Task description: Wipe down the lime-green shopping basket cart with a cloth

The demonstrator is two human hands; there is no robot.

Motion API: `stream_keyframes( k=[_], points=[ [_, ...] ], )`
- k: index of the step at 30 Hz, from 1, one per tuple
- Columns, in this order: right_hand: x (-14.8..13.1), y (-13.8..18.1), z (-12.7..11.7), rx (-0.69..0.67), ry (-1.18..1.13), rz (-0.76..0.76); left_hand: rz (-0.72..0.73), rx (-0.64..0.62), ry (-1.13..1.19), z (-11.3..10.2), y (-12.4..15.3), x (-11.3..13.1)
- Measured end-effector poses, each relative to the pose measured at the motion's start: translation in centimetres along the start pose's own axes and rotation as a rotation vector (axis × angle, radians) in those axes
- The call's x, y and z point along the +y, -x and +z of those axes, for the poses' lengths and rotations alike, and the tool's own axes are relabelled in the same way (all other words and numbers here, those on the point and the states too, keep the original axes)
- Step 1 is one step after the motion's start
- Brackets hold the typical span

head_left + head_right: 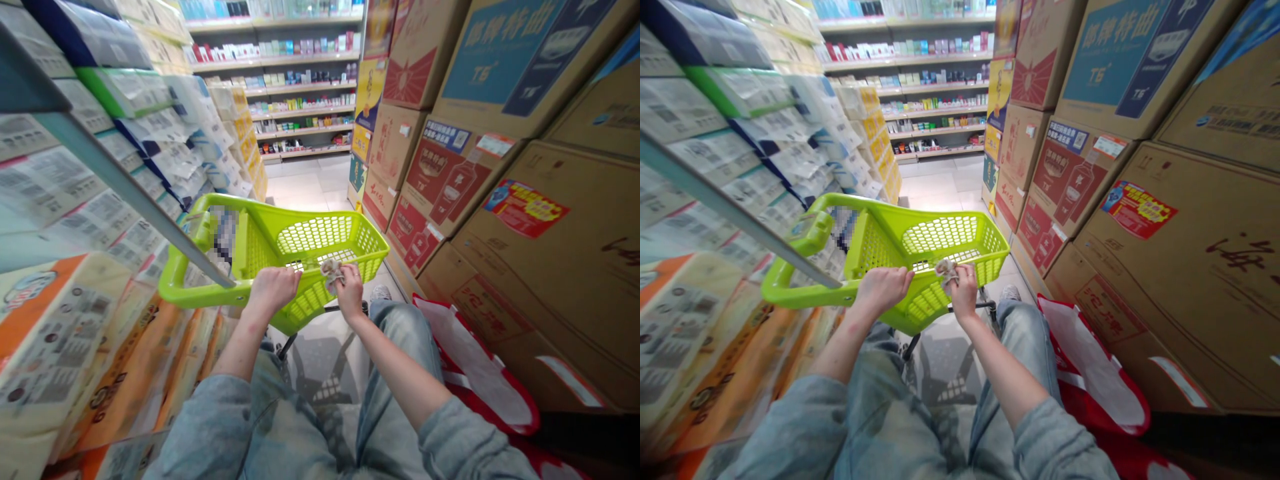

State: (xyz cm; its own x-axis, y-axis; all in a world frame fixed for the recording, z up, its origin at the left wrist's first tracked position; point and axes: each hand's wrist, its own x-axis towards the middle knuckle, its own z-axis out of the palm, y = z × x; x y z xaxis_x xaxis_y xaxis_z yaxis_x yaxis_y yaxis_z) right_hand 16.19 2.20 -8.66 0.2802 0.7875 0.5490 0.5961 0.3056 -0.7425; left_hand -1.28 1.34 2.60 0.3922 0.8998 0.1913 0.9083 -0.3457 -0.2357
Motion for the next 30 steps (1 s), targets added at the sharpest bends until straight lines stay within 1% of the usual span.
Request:
stream_keyframes(
  k=[3,5,7,10,12,14,16,18,20,22,24,30],
  points=[
    [-2.9,1.1,1.4,-0.112,-0.004,-0.118,0.001,0.007,0.017,0.0,0.0,-0.1],
    [-4.0,1.5,2.1,-0.139,-0.017,-0.179,0.008,0.01,0.027,0.0,0.1,-0.1],
    [-4.1,1.6,2.3,-0.16,-0.027,-0.235,0.016,0.015,0.03,-0.1,0.2,-0.2],
    [-2.0,1.0,1.3,-0.174,-0.014,-0.271,0.021,0.029,0.019,0.0,0.4,-0.3],
    [0.3,0.1,0.1,-0.124,0.032,-0.207,0.016,0.037,0.01,0.1,0.4,-0.3],
    [2.8,-1.0,-1.5,-0.043,0.085,-0.095,0.011,0.041,0.003,0.2,0.4,-0.3],
    [5.1,-2.3,-3.0,0.064,0.112,0.054,0.006,0.044,-0.005,0.3,0.4,-0.3],
    [7.0,-3.5,-4.2,0.217,0.14,0.232,0.002,0.043,-0.007,0.3,0.4,-0.2],
    [8.3,-4.4,-4.9,0.288,0.148,0.33,-0.002,0.038,0.0,0.3,0.3,-0.2],
    [8.8,-4.6,-4.8,0.287,0.126,0.349,-0.008,0.03,0.01,0.3,0.3,-0.1],
    [8.7,-4.2,-4.2,0.258,0.085,0.334,-0.013,0.024,0.017,0.2,0.3,-0.1],
    [6.3,-2.1,-2.1,0.086,0.027,0.191,-0.021,0.007,0.032,0.0,0.1,0.1]
  ],
)
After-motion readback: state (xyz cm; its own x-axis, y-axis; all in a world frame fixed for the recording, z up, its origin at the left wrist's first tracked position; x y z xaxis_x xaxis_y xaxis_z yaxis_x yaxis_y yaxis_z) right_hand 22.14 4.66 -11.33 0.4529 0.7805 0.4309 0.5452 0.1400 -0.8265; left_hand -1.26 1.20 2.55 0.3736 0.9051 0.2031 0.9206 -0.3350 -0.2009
